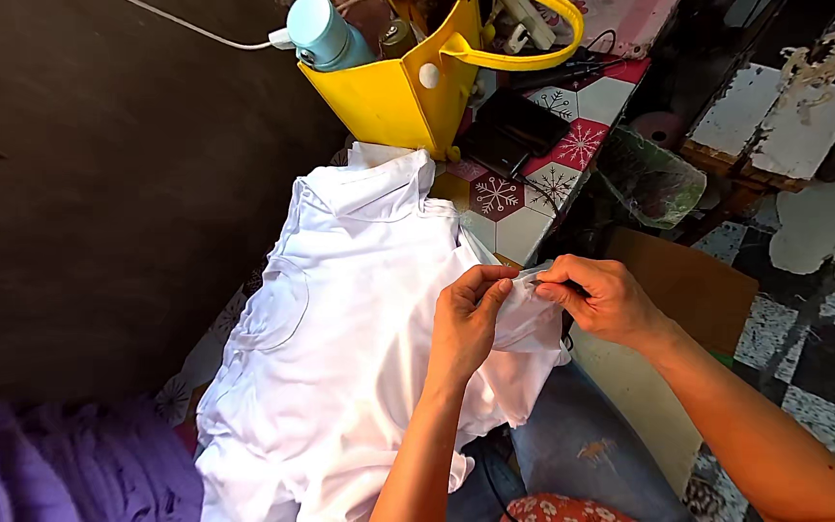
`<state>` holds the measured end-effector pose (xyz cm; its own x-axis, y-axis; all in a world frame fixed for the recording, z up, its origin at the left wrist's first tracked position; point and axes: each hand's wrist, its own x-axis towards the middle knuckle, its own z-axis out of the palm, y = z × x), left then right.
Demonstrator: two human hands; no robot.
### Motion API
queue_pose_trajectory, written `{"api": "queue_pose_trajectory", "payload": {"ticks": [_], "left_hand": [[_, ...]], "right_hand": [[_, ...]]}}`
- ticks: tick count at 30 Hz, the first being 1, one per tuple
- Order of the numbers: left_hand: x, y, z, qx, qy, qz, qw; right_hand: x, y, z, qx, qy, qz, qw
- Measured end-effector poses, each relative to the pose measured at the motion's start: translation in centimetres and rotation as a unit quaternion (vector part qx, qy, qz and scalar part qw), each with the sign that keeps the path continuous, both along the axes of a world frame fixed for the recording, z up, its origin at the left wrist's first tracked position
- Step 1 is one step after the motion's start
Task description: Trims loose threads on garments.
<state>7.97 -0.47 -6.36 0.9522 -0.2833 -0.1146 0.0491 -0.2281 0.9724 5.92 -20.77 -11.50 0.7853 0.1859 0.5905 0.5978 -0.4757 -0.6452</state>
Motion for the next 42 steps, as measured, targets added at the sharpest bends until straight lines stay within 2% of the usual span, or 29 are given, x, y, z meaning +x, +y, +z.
{"api": "queue_pose_trajectory", "payload": {"ticks": [10,17,20,32,37,42], "left_hand": [[-0.11,-0.29,0.00,0.000,-0.006,-0.005,1.000],[-0.12,-0.38,0.07,0.003,0.010,-0.001,1.000],[-0.19,-0.30,0.12,0.005,0.008,0.000,1.000],[-0.27,-0.59,-0.03,0.028,-0.033,-0.025,0.999],[-0.20,-0.33,-0.03,0.011,-0.023,-0.040,0.999],[0.07,-0.13,0.17,0.001,-0.015,-0.050,0.999]], "right_hand": [[-0.28,-0.22,-0.22,-0.035,-0.039,0.016,0.999],[-0.30,0.07,-0.57,-0.044,-0.082,-0.008,0.996],[-0.40,-0.22,-0.63,-0.004,-0.063,-0.002,0.998],[-0.35,-0.10,-0.57,-0.032,-0.024,0.003,0.999],[-0.84,-0.38,-0.48,0.021,-0.010,0.002,1.000],[-0.46,-0.63,-0.90,0.003,-0.018,0.031,0.999]]}}
